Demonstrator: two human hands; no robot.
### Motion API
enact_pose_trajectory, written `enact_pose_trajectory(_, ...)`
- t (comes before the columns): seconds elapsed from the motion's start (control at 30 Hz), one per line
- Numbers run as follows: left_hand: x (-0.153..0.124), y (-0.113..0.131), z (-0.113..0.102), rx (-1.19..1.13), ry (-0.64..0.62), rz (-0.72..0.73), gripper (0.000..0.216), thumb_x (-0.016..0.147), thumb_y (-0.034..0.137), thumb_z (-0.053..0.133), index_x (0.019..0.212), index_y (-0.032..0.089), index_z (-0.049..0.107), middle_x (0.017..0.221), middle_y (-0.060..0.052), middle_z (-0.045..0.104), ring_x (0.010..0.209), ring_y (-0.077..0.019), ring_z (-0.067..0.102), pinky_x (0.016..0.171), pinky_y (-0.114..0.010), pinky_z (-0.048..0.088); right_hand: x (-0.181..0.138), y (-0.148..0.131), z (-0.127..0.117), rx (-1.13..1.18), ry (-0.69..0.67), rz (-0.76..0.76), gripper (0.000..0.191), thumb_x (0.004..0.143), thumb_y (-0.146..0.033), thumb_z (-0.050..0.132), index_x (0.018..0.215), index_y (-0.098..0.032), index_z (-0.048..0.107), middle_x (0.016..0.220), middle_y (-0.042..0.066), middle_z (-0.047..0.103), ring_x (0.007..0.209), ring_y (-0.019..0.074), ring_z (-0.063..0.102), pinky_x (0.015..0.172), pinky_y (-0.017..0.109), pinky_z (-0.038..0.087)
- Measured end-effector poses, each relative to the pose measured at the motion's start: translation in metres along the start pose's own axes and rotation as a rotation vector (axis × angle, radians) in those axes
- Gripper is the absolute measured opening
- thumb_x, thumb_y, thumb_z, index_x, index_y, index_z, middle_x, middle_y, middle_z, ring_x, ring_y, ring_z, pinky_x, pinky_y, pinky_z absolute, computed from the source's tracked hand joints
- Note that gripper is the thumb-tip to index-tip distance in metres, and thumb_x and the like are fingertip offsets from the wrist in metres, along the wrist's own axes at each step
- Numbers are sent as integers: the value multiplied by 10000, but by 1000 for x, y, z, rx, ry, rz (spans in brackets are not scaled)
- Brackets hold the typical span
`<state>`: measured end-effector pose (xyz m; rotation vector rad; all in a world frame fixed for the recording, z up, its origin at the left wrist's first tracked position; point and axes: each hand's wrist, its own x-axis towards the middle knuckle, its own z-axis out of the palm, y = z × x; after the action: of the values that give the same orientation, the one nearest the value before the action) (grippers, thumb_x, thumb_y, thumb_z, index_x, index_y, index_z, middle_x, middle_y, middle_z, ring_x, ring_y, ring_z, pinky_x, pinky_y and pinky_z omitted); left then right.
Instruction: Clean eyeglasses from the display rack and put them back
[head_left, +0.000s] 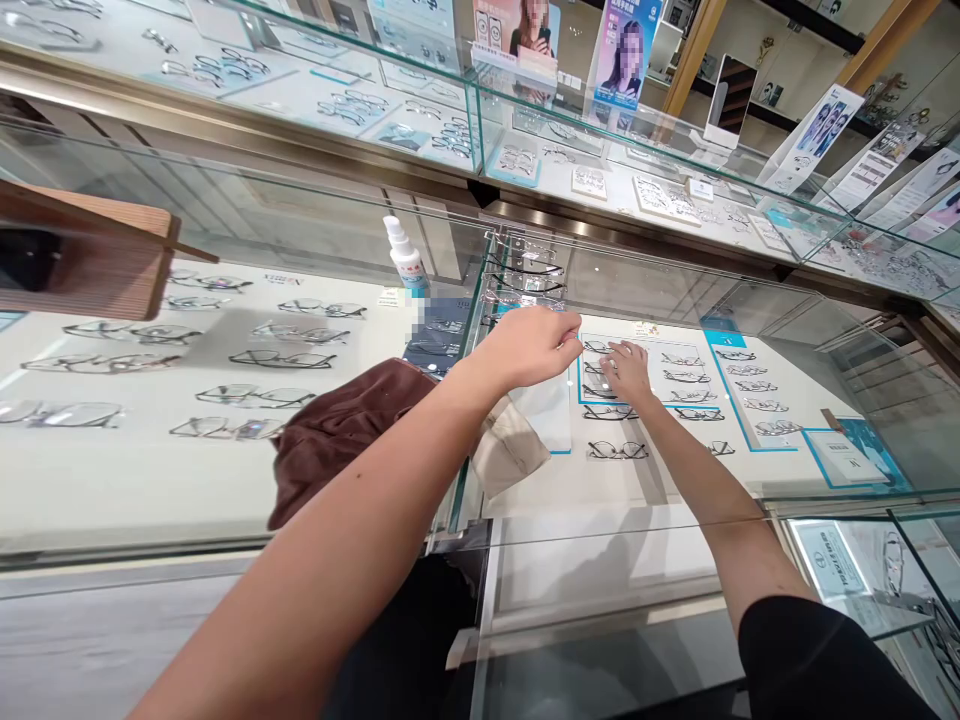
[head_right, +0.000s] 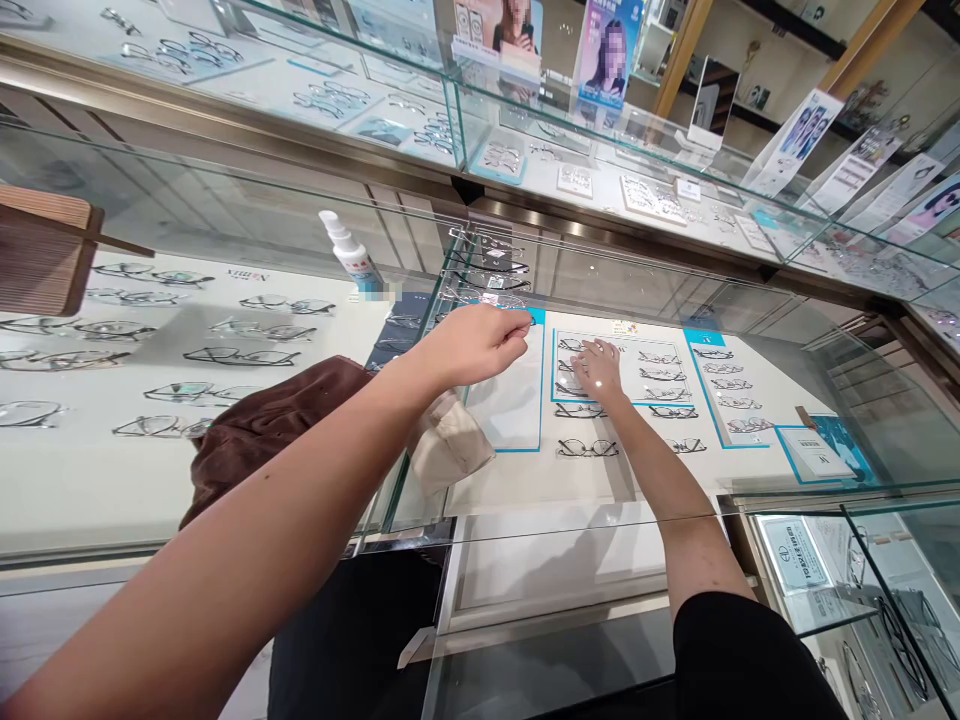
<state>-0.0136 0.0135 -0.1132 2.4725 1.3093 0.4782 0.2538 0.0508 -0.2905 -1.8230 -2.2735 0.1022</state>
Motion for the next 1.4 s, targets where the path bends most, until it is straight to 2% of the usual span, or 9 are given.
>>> enact_pose_trajectory(0.2, 3, -3, -1, -21, 44, 3, 135, 846, 239, 487, 720, 231, 439, 653, -46, 550, 640, -228, 491, 608, -352, 216, -73, -61, -4, 77, -13, -241, 263, 1047, -314, 502, 939, -177, 698, 1006, 133, 697, 988, 281, 586, 922, 468, 478)
enact_pose_trajectory(0.37, 5, -3, -2, -27, 110, 40, 179, 876, 236, 443, 706, 235, 387, 672, -57, 541, 654, -229, 479, 610, -350, 221, -157, -118, -27, 155, -154, -564, 360, 1029, -411, 668, 1321, -202, 662, 1352, 106, 676, 1137, 237, 692, 974, 458, 612)
enact_pose_trajectory(0.57, -3, 8, -32, -120, 217, 78, 150, 905, 215, 384, 757, 236, 381, 681, -33, 484, 670, -219, 444, 639, -351, 252, -201, -149, -86, 189, -164, -728, 392, 1026, -406, 677, 1360, -203, 646, 1391, 112, 662, 1172, 248, 692, 989, 473, 617)
enact_pose_trajectory(0.73, -52, 18, -37, -60, 197, 104, 167, 944, 257, 406, 930, 210, 566, 820, -60, 635, 769, -246, 569, 703, -362, 372, -150, -130, -146, 191, -21, -661, 246, 1056, -403, 593, 1165, -221, 720, 1199, 103, 716, 1081, 254, 650, 960, 442, 558)
enact_pose_trajectory(0.87, -111, 9, 6, 171, 117, 133, 367, 928, 443, 632, 1193, 190, 654, 1416, -179, 647, 1276, -373, 589, 995, -483, 462, -75, -120, -164, 120, 238, -401, 288, 1071, -361, 490, 1015, -222, 736, 1066, 112, 714, 1043, 293, 566, 974, 461, 459)
enact_pose_trajectory(0.93, -133, 2, 26, 214, 105, 140, 367, 975, 422, 613, 1266, 202, 657, 1506, -176, 605, 1363, -371, 555, 1067, -515, 444, -37, -124, -158, 83, 277, -307, 277, 1051, -316, 500, 1054, -214, 757, 1140, 112, 723, 1107, 311, 552, 1013, 468, 437)
enact_pose_trajectory(1.07, -156, 0, 42, 211, 133, 123, 222, 1049, 287, 487, 1084, 209, 692, 1241, -126, 744, 1157, -296, 668, 951, -447, 486, 25, -142, -130, 46, 188, -258, 288, 1023, -272, 544, 1149, -194, 791, 1363, 113, 706, 1266, 337, 489, 1085, 496, 402)
enact_pose_trajectory(1.2, -180, 0, 36, 53, 268, 34, 231, 1045, 264, 437, 935, 215, 634, 952, -97, 751, 914, -261, 687, 852, -412, 503, 64, -157, -110, -16, 73, -245, 281, 992, -211, 559, 1093, -198, 821, 1480, 83, 676, 1346, 335, 438, 1127, 523, 370)
enact_pose_trajectory(1.4, -233, -51, -13, -390, 720, -498, 253, 980, 469, 463, 997, 229, 542, 827, -30, 646, 702, -194, 613, 637, -302, 510, 92, -164, -101, -37, 22, -221, 284, 893, -78, 591, 971, -191, 839, 1212, 116, 797, 1260, 314, 531, 1123, 486, 377)
